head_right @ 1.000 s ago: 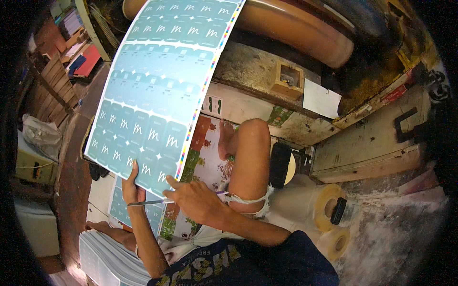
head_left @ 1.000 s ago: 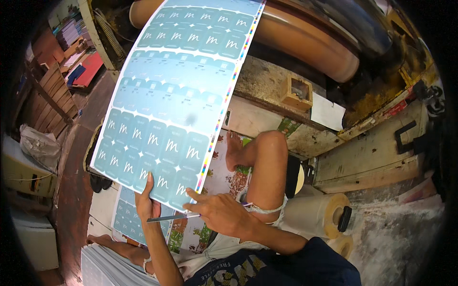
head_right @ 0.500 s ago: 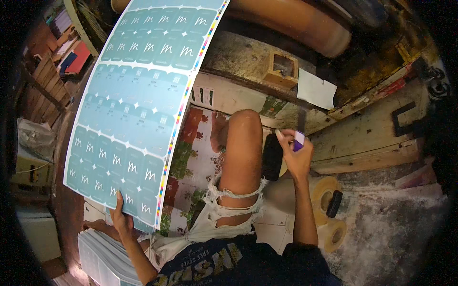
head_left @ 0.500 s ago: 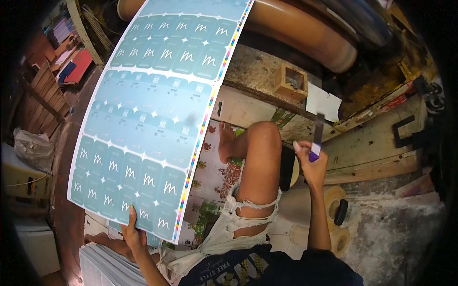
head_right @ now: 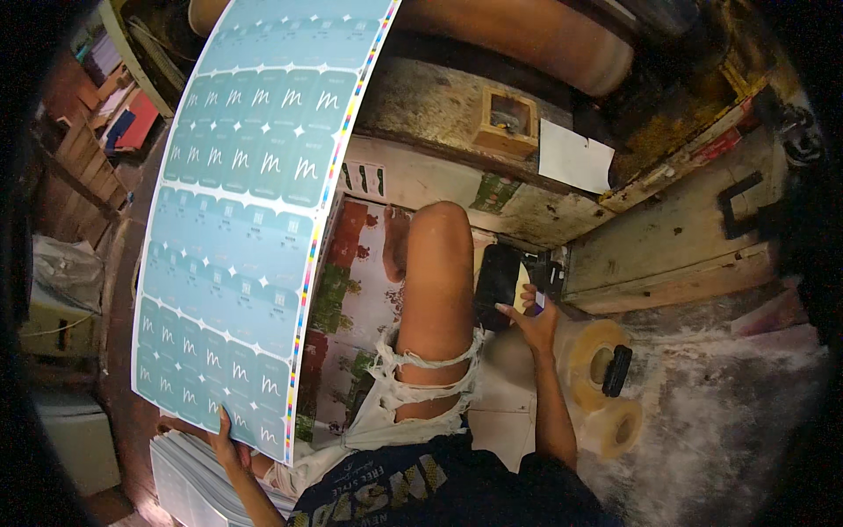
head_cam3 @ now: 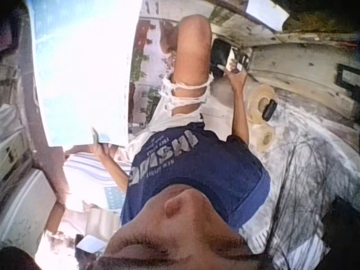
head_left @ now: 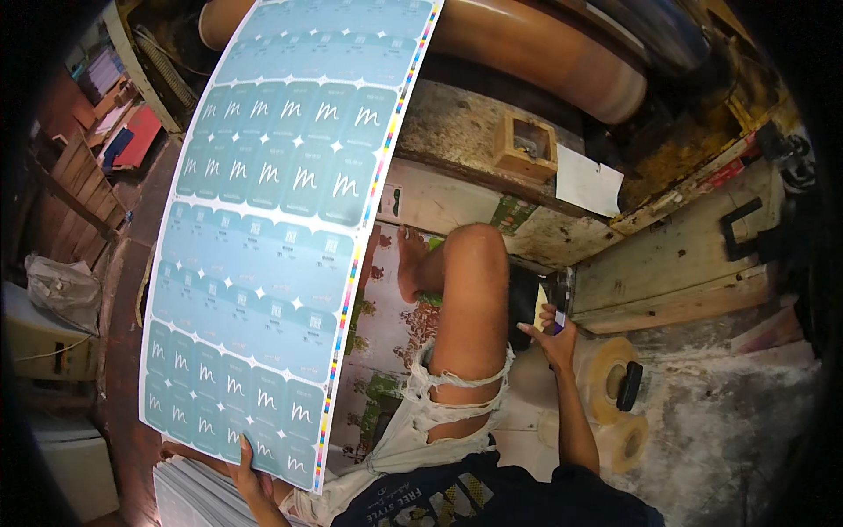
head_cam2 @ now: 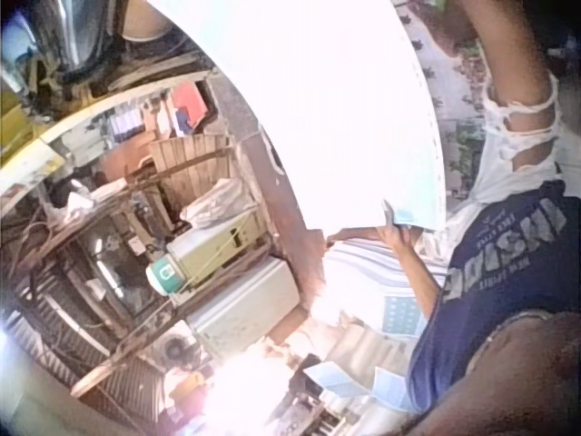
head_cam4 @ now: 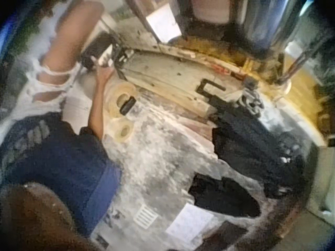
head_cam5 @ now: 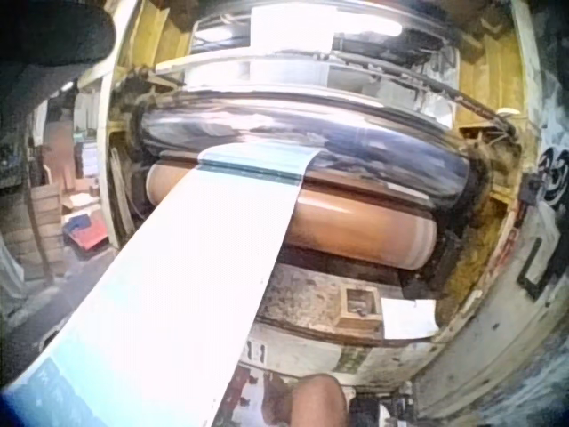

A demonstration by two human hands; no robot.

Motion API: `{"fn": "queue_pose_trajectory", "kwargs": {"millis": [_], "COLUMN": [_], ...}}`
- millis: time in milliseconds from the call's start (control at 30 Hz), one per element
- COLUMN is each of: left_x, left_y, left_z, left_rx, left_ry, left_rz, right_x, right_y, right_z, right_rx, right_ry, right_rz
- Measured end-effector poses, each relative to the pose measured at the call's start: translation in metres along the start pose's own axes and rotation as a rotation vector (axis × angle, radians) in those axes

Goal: The person uses a small cutting tool to trim or separate sheets of printed paper that are coming off a large industrial roller in a workshop.

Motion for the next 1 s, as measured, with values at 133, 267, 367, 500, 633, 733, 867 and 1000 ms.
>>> {"fn": "queue_pose_trajectory", "kwargs": {"millis": [133, 267, 367, 500, 633, 733, 867, 1000], "left_x": [0.028, 0.135, 0.239, 0.352, 0.406, 0.423, 0.41, 0.38], "left_y": [0.001, -0.016, -0.031, -0.038, -0.046, -0.054, -0.054, -0.041], "left_z": [-0.016, -0.071, -0.113, -0.162, -0.18, -0.183, -0.188, -0.201], "left_rx": [0.035, 0.092, 0.141, 0.143, 0.194, 0.197, 0.157, 0.115], "left_ry": [-0.013, -0.041, -0.007, -0.011, 0.036, 0.059, 0.086, 0.234], "left_rz": [0.001, 0.017, 0.085, 0.147, 0.174, 0.109, 0.107, 0.12], "right_x": [0.003, 0.016, 0.025, 0.032, 0.041, 0.046, 0.04, 0.027], "right_y": [-0.021, -0.001, 0.023, 0.044, 0.057, 0.068, 0.054, 0.004], "right_z": [-0.001, -0.091, -0.182, -0.294, -0.334, -0.314, -0.261, -0.202], "right_rx": [0.087, 0.066, -0.079, -0.134, -0.134, -0.22, -0.165, -0.108], "right_ry": [0.065, 0.096, 0.084, 0.053, 0.063, 0.102, 0.054, 0.146], "right_rz": [-0.083, -0.159, -0.055, -0.038, -0.022, 0.025, -0.048, -0.216]}}
Point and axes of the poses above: each hand's wrist, its own z-axis towards the middle knuckle, its own x-axis out of the back of the hand, y = z × x, the point moved 8 cm from there along z, towards the middle knuckle, and after that the axes turned 10 degrees about z, right-handed, at the moved point
